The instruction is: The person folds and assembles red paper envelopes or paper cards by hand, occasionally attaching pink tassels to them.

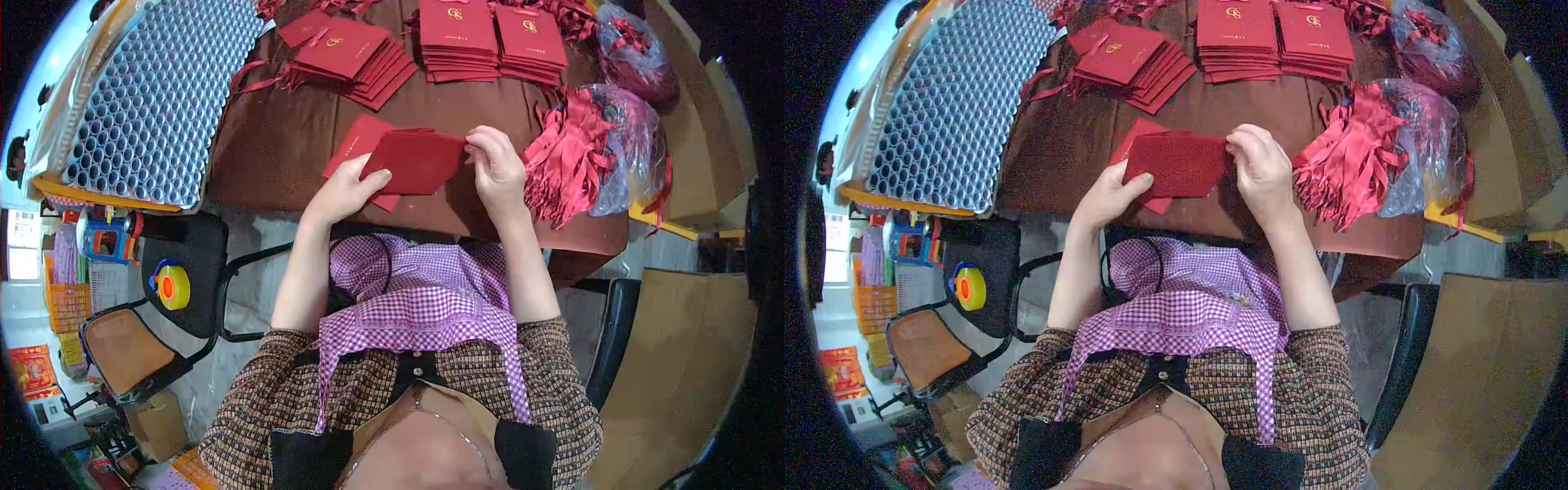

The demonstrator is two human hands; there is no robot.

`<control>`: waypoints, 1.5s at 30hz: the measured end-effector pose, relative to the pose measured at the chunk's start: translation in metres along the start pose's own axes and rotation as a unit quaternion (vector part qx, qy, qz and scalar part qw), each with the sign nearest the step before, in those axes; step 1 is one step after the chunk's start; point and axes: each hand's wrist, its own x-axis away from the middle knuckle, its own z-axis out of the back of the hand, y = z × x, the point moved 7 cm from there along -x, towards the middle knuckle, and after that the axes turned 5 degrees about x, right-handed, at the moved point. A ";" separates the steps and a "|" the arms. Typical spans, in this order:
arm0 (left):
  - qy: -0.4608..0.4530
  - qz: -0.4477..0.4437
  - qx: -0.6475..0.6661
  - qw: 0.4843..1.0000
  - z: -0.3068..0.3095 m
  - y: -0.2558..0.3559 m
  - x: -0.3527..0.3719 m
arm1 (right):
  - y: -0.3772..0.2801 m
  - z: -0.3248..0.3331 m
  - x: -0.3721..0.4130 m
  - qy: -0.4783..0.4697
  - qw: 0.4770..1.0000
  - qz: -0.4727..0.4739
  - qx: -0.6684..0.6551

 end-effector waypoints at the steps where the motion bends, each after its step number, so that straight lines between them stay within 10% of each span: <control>1: 0.011 0.008 0.013 1.000 0.004 -0.004 0.000 | 0.001 0.001 -0.001 0.001 1.000 -0.009 -0.013; 6: 0.059 0.031 0.382 0.922 0.005 -0.001 0.001 | 0.022 0.022 -0.013 0.058 0.963 -0.210 -0.158; 14: -0.015 -0.011 0.497 0.867 -0.009 0.006 0.000 | 0.015 -0.013 0.003 -0.064 0.873 -0.356 -0.326; 41: 0.016 -0.039 0.539 0.841 -0.040 0.028 0.006 | 0.023 -0.007 -0.001 -0.116 0.905 -0.340 -0.228; 45: 0.071 -0.032 0.490 0.868 -0.008 -0.007 0.001 | 0.009 0.008 -0.016 -0.084 0.959 -0.224 -0.150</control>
